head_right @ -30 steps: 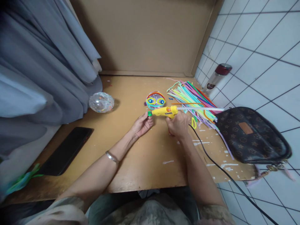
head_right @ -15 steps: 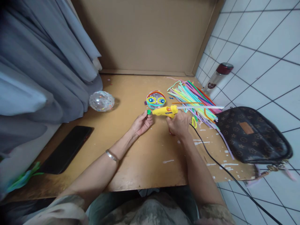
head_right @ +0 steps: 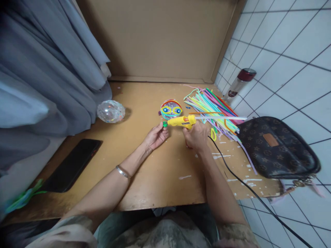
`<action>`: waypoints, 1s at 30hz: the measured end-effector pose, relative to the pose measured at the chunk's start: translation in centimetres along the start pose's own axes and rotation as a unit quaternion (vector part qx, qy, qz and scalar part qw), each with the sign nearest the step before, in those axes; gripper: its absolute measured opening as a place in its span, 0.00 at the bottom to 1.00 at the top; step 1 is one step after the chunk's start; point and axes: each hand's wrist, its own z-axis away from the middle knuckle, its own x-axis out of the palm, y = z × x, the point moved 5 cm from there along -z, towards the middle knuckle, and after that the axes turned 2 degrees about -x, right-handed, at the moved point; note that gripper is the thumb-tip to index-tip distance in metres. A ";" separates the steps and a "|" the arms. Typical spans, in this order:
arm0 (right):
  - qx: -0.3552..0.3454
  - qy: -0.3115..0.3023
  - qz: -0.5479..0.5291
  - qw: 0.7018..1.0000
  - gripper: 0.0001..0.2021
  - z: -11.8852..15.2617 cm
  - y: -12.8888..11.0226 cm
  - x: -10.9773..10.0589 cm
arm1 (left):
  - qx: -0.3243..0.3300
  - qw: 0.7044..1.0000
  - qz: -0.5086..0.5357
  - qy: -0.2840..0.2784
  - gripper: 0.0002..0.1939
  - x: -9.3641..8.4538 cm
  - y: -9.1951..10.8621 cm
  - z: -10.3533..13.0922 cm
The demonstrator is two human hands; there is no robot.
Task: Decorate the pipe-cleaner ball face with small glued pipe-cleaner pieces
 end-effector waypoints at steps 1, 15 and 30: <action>0.001 0.005 0.001 1.000 0.13 0.0 0.1 0.0 | 0.000 1.000 0.000 -0.001 0.12 0.0 0.0 0.0; 0.056 -0.012 0.001 0.998 0.18 -0.9 1.6 -0.1 | 0.013 1.000 0.012 0.009 0.10 -0.1 0.4 -0.1; 0.205 -0.055 0.071 0.975 0.28 -2.1 7.9 2.6 | 0.015 1.000 0.000 -0.003 0.07 -0.1 0.3 -0.1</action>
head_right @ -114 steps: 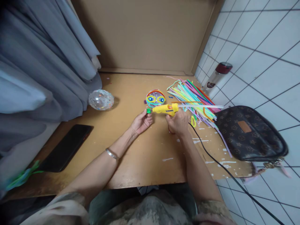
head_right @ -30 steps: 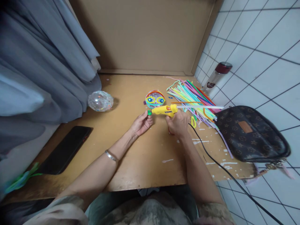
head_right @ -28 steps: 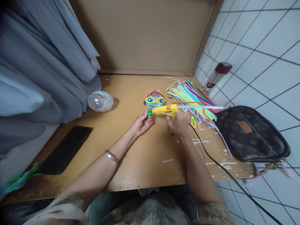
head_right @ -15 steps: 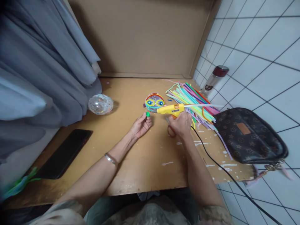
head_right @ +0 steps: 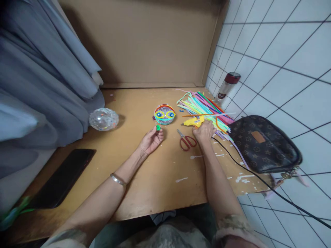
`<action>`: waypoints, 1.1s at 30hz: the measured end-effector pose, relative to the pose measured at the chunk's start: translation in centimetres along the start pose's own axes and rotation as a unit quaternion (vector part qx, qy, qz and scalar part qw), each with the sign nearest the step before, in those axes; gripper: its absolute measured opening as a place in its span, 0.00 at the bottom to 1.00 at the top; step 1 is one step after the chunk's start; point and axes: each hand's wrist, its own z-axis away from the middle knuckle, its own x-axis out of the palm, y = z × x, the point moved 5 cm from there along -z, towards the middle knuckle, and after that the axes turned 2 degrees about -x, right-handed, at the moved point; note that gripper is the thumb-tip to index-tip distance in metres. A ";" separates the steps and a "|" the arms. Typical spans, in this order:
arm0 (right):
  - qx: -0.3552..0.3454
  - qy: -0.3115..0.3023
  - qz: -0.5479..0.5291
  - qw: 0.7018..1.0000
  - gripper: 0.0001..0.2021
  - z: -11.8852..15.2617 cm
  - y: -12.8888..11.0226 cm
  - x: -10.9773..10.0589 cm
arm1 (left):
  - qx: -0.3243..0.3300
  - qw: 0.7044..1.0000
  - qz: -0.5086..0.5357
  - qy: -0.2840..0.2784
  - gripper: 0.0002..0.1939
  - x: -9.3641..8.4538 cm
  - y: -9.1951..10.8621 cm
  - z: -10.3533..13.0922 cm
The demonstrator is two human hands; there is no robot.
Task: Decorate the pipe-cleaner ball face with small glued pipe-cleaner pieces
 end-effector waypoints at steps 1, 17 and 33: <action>-0.005 -0.009 0.007 1.000 0.28 -0.1 -0.1 0.2 | -0.001 1.000 0.001 -0.001 0.07 0.0 0.0 0.0; -0.318 0.124 -0.129 0.931 0.09 5.2 -6.4 -2.6 | -0.012 0.999 0.031 0.016 0.06 0.7 0.0 0.3; -0.451 0.178 -0.166 0.859 0.14 9.6 -11.4 -2.5 | -0.020 0.994 0.081 0.070 0.10 1.6 -1.5 0.7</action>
